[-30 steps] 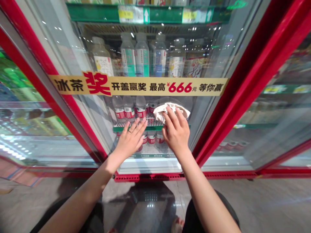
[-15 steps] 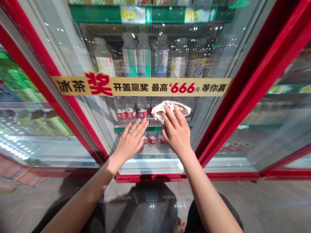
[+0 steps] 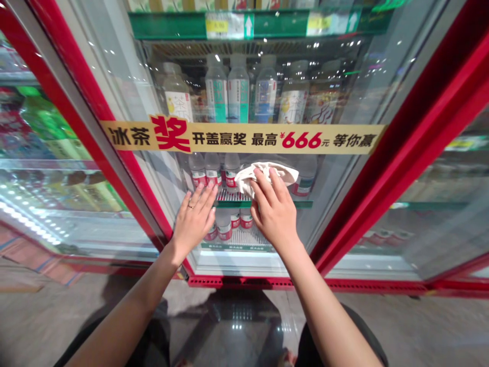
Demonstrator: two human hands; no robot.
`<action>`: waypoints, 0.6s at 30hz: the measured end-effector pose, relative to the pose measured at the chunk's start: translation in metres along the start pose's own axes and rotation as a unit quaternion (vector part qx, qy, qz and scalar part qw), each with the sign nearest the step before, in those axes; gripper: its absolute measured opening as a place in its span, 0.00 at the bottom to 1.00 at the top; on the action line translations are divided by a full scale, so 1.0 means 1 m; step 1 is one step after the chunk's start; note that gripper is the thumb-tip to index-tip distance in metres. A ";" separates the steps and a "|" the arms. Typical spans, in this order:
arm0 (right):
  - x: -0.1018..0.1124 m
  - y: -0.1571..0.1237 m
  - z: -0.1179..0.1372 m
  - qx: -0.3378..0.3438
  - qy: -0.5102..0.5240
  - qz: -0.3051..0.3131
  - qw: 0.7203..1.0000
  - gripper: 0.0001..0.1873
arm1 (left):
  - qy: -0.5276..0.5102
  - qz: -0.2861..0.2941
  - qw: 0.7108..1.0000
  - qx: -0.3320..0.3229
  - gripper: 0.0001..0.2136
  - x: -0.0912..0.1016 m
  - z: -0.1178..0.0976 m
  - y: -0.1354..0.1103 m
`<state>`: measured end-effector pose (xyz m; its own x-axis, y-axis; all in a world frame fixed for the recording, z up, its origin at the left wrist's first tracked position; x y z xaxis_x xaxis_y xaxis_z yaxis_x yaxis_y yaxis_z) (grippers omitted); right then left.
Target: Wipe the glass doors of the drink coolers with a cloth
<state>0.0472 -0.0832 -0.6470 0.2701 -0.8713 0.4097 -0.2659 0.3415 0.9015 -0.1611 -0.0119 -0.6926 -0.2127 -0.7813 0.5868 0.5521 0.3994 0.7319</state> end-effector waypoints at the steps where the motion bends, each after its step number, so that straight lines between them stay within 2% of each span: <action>1: -0.002 0.002 0.003 -0.005 0.002 0.012 1.000 0.30 | 0.001 -0.002 1.000 0.000 0.42 -0.001 0.002 -0.001; 5: -0.009 0.004 0.010 0.009 0.016 0.046 0.999 0.28 | -0.002 -0.009 1.000 -0.005 0.42 -0.003 0.004 -0.003; 10: -0.007 0.001 0.012 0.048 0.021 0.000 0.999 0.26 | 0.004 -0.011 1.000 -0.009 0.42 -0.003 0.003 -0.003; 13: -0.007 0.003 0.011 0.023 0.015 -0.008 1.000 0.31 | 0.010 -0.014 1.000 -0.010 0.42 -0.006 0.001 -0.004; 18: -0.015 0.010 0.021 0.003 0.010 0.038 0.999 0.34 | 0.010 -0.013 1.000 -0.004 0.41 -0.013 -0.003 -0.006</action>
<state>0.0207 -0.0742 -0.6476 0.2673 -0.8359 0.4794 -0.2925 0.4037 0.8669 -0.1598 -0.0057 -0.7054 -0.2111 -0.8004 0.5611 0.5531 0.3755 0.7437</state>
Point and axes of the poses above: each hand's wrist, its own y-axis towards the middle knuckle, its own x-axis out of the back of the hand, z = x × y, the point moved 5 cm from there along y, towards the middle knuckle, and after that the axes turned 7 degrees about y, right-handed, at the moved point
